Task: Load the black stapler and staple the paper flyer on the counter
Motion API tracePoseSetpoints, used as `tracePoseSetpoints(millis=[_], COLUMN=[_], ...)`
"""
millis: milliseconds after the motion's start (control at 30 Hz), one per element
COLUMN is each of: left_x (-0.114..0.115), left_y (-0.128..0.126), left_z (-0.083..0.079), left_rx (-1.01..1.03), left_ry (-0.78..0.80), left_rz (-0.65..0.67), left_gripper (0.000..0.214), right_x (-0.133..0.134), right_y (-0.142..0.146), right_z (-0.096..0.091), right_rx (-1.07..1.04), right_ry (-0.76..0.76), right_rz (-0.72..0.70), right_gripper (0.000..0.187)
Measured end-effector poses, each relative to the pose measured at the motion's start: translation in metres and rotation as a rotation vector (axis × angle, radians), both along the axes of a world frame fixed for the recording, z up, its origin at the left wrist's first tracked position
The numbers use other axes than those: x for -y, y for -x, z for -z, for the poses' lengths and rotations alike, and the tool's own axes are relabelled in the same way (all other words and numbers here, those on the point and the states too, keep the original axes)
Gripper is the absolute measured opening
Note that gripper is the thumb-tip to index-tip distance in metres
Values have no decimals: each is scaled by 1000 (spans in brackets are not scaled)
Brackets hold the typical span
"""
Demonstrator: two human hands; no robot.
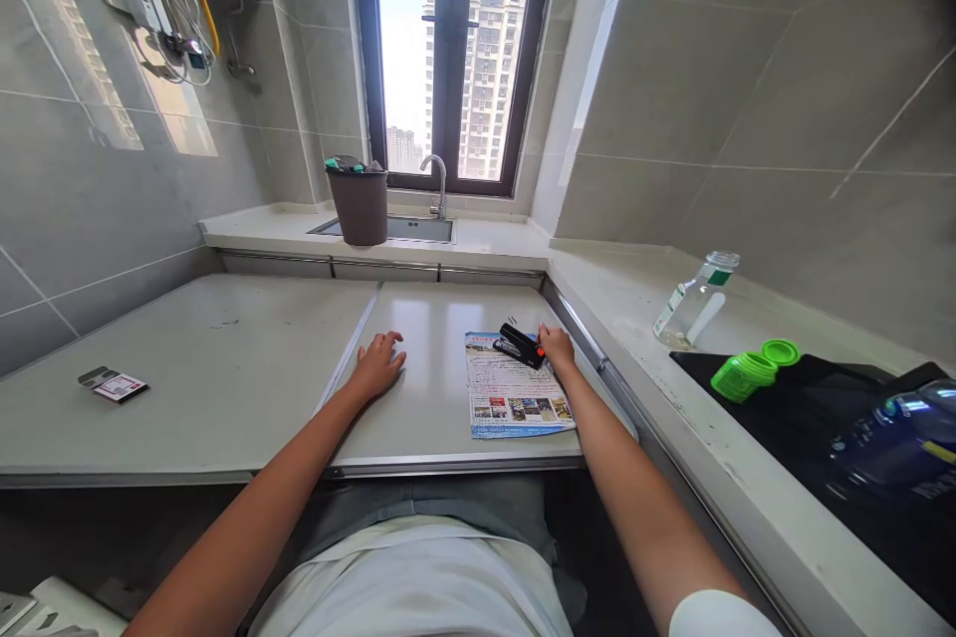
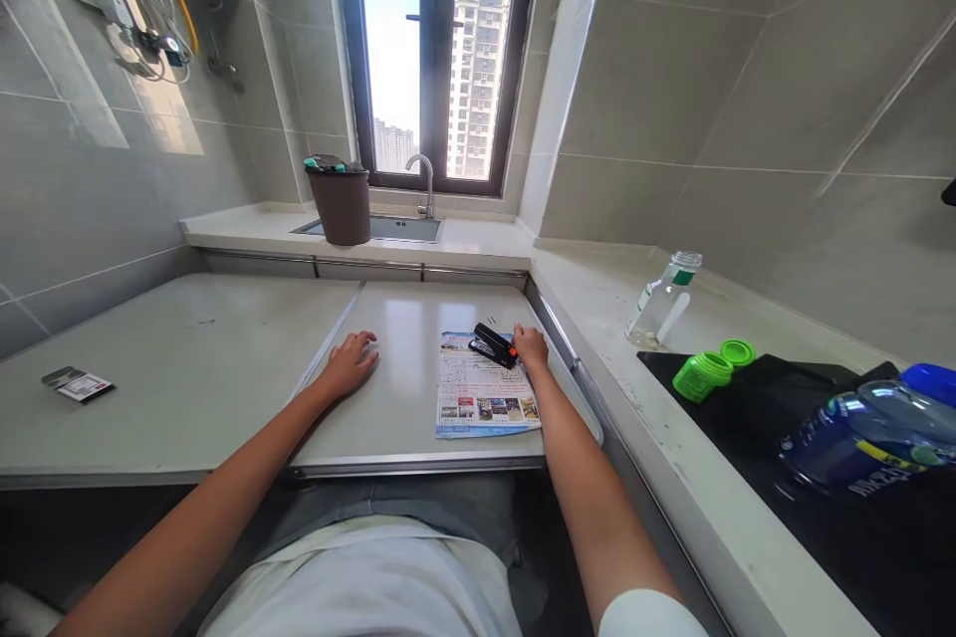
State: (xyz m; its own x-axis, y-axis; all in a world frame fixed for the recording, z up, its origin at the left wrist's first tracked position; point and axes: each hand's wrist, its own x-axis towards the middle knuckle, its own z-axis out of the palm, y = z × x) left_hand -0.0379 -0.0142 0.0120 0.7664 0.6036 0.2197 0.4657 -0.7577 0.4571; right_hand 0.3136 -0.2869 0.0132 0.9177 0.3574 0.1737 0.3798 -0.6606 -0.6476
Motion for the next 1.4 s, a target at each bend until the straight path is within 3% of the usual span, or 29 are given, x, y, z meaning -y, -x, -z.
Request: tracePoseSetpoints(millis=[467, 1400], left_x=[0, 6], left_y=[0, 2], left_z=[-2, -8], left_rx=[-60, -92], left_ry=[-51, -72], left_rz=[9, 19], left_gripper=[29, 26], right_x=[-1, 0], right_y=[3, 5], right_z=[-2, -4], right_rx=[25, 57], right_ry=[146, 208], right_rz=[-7, -21], right_gripper=[50, 49])
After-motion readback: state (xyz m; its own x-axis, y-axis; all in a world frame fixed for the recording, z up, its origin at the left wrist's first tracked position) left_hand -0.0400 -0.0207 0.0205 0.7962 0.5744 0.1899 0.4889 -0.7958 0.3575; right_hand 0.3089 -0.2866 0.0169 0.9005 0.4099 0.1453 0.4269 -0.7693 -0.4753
